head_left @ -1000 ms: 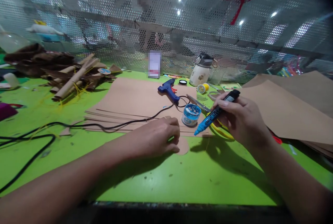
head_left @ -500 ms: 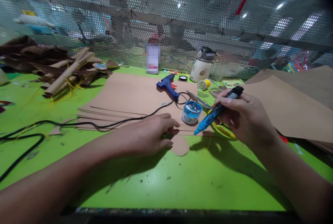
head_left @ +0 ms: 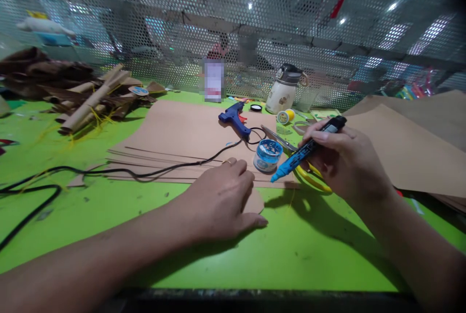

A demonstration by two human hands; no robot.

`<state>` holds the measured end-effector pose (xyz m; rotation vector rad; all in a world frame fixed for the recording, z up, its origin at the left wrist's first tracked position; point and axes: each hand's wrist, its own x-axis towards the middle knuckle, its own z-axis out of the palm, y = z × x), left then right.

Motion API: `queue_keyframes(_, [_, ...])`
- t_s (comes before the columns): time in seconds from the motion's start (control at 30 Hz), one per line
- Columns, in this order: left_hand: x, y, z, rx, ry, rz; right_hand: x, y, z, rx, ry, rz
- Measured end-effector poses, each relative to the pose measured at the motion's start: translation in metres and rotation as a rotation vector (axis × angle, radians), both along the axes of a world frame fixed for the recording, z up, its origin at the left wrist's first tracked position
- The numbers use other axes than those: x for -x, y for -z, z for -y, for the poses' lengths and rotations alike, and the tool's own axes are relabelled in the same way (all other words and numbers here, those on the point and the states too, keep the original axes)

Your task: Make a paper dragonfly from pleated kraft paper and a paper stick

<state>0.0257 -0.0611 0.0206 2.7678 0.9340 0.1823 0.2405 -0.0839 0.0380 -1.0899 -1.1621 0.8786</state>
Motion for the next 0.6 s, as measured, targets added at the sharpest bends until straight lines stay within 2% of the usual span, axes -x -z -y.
queue_keyframes(0.23, [0.000, 0.005, 0.001, 0.018, 0.027, 0.100, -0.001, 0.000, -0.002, 0.004, 0.028, -0.022])
queue_keyframes(0.4, [0.004, -0.003, -0.001, 0.138, 0.095, 0.116, -0.001, -0.001, -0.002, -0.019, 0.038, 0.001])
queue_keyframes(0.6, [0.006, -0.010, -0.003, 0.221, 0.096, 0.070, 0.001, -0.004, 0.003, -0.015, -0.017, 0.027])
